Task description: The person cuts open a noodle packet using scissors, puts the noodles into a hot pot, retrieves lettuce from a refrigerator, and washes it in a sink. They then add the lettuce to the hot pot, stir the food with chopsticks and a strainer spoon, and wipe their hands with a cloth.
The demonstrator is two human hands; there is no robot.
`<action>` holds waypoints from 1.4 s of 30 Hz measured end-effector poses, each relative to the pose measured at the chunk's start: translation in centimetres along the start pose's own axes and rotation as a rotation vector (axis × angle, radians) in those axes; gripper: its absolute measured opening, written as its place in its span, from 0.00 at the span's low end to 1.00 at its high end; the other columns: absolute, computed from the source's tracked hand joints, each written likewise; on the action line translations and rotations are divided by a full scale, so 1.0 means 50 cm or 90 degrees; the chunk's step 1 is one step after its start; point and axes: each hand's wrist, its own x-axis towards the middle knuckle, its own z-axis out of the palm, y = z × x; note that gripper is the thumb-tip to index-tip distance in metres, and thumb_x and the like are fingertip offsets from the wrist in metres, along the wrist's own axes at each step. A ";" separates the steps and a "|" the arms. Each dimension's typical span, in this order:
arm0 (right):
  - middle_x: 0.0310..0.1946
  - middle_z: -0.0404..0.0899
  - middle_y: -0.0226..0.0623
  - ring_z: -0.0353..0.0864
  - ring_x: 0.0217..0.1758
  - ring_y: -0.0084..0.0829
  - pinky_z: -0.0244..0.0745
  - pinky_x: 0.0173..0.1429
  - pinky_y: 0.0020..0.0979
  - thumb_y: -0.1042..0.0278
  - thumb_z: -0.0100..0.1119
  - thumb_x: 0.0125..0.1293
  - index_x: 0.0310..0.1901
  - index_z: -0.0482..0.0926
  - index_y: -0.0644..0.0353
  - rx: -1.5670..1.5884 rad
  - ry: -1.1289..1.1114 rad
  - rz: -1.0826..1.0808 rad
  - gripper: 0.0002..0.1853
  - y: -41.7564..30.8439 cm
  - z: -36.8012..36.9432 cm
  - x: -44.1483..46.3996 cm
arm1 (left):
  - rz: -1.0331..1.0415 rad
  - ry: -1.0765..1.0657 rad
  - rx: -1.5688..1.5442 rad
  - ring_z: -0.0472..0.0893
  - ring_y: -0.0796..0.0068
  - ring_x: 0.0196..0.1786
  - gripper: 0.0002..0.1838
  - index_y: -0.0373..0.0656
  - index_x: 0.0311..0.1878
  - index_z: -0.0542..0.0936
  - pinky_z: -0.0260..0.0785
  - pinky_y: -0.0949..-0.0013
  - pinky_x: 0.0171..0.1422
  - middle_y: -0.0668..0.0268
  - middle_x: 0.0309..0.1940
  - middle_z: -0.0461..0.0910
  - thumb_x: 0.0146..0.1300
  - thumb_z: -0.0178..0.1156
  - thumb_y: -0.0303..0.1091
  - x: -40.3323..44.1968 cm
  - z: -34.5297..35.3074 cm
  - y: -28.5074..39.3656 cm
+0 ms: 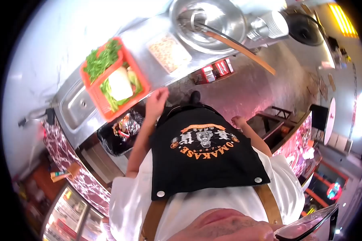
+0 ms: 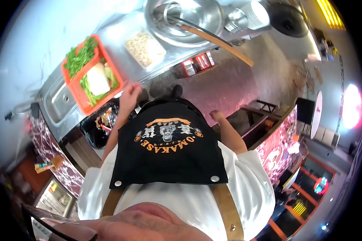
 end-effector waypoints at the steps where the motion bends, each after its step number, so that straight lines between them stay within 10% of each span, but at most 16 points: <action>1: 0.31 0.81 0.32 0.79 0.29 0.27 0.73 0.31 0.31 0.60 0.58 0.61 0.45 0.81 0.56 0.049 -0.013 -0.001 0.13 0.043 -0.009 0.033 | -0.067 -0.035 -0.008 0.75 0.83 0.34 0.13 0.37 0.47 0.79 0.68 0.76 0.42 0.68 0.33 0.80 0.65 0.58 0.34 -0.015 0.026 -0.085; 4: 0.32 0.81 0.33 0.79 0.29 0.27 0.75 0.31 0.32 0.60 0.58 0.61 0.46 0.81 0.56 0.040 -0.011 -0.031 0.14 0.066 -0.030 0.091 | -0.020 -0.079 0.118 0.77 0.81 0.35 0.14 0.37 0.50 0.79 0.68 0.77 0.42 0.69 0.33 0.80 0.65 0.58 0.35 -0.060 0.060 -0.195; 9: 0.30 0.82 0.39 0.82 0.31 0.28 0.78 0.36 0.33 0.57 0.58 0.61 0.47 0.80 0.57 -0.219 -0.059 -0.435 0.17 0.006 -0.106 0.261 | -0.360 0.119 0.034 0.74 0.80 0.25 0.11 0.39 0.42 0.79 0.64 0.77 0.25 0.69 0.25 0.77 0.63 0.59 0.37 -0.135 0.076 -0.342; 14: 0.31 0.82 0.43 0.82 0.32 0.35 0.77 0.40 0.37 0.59 0.57 0.60 0.45 0.81 0.58 -0.206 -0.050 -0.372 0.15 -0.130 -0.241 0.368 | -0.455 0.201 0.039 0.74 0.79 0.25 0.11 0.39 0.41 0.79 0.64 0.76 0.26 0.69 0.25 0.76 0.62 0.59 0.38 -0.231 0.259 -0.403; 16: 0.35 0.82 0.45 0.81 0.38 0.41 0.75 0.46 0.41 0.58 0.56 0.60 0.46 0.80 0.57 -0.594 -0.240 -0.694 0.16 -0.119 -0.260 0.481 | -0.464 0.191 0.061 0.74 0.79 0.26 0.12 0.39 0.41 0.79 0.64 0.75 0.27 0.68 0.26 0.77 0.62 0.59 0.38 -0.266 0.347 -0.414; 21: 0.49 0.78 0.49 0.77 0.49 0.45 0.73 0.53 0.42 0.44 0.49 0.66 0.57 0.75 0.52 -0.644 -0.468 -0.570 0.25 -0.169 -0.335 0.356 | -0.431 0.254 0.095 0.75 0.77 0.28 0.12 0.39 0.41 0.79 0.65 0.74 0.30 0.67 0.27 0.77 0.62 0.58 0.38 -0.352 0.556 -0.412; 22: 0.51 0.78 0.48 0.76 0.53 0.41 0.71 0.57 0.40 0.42 0.49 0.66 0.59 0.74 0.52 -0.535 -0.433 -0.220 0.27 -0.201 -0.372 0.236 | -0.438 0.296 0.096 0.76 0.77 0.29 0.12 0.39 0.42 0.79 0.65 0.73 0.30 0.66 0.27 0.78 0.62 0.58 0.38 -0.383 0.598 -0.411; 23: 0.49 0.80 0.48 0.78 0.52 0.40 0.70 0.56 0.39 0.41 0.50 0.66 0.57 0.76 0.51 -0.454 -0.465 -0.463 0.26 -0.103 -0.324 0.401 | -0.446 0.335 0.094 0.76 0.76 0.29 0.12 0.39 0.42 0.79 0.65 0.73 0.31 0.66 0.28 0.78 0.62 0.58 0.38 -0.400 0.638 -0.400; 30: 0.40 0.82 0.41 0.80 0.39 0.31 0.76 0.43 0.36 0.34 0.47 0.65 0.49 0.81 0.58 -0.456 -0.623 -0.235 0.32 -0.159 -0.361 0.358 | -0.524 0.513 -0.005 0.77 0.74 0.32 0.13 0.39 0.42 0.80 0.67 0.71 0.35 0.64 0.30 0.79 0.62 0.58 0.39 -0.574 0.927 -0.431; 34: 0.33 0.80 0.46 0.82 0.29 0.39 0.75 0.26 0.42 0.30 0.45 0.63 0.36 0.81 0.68 -0.934 -0.438 -0.394 0.38 -0.151 -0.347 0.367 | -0.557 0.542 -0.080 0.78 0.72 0.34 0.13 0.39 0.43 0.80 0.67 0.70 0.37 0.63 0.31 0.80 0.63 0.57 0.39 -0.653 1.106 -0.484; 39: 0.39 0.80 0.58 0.81 0.44 0.52 0.74 0.51 0.43 0.33 0.43 0.65 0.45 0.81 0.69 -1.003 -0.382 -0.662 0.37 -0.040 -0.391 0.421 | -0.579 0.562 -0.143 0.79 0.71 0.36 0.14 0.39 0.44 0.80 0.68 0.68 0.40 0.61 0.32 0.80 0.63 0.57 0.39 -0.693 1.319 -0.516; 42: 0.42 0.80 0.57 0.79 0.50 0.52 0.70 0.58 0.41 0.34 0.44 0.65 0.45 0.81 0.67 -0.923 -0.342 -0.576 0.36 -0.017 -0.446 0.447 | -0.588 0.554 -0.168 0.80 0.70 0.37 0.14 0.39 0.44 0.80 0.69 0.67 0.42 0.60 0.33 0.81 0.63 0.57 0.39 -0.690 1.445 -0.513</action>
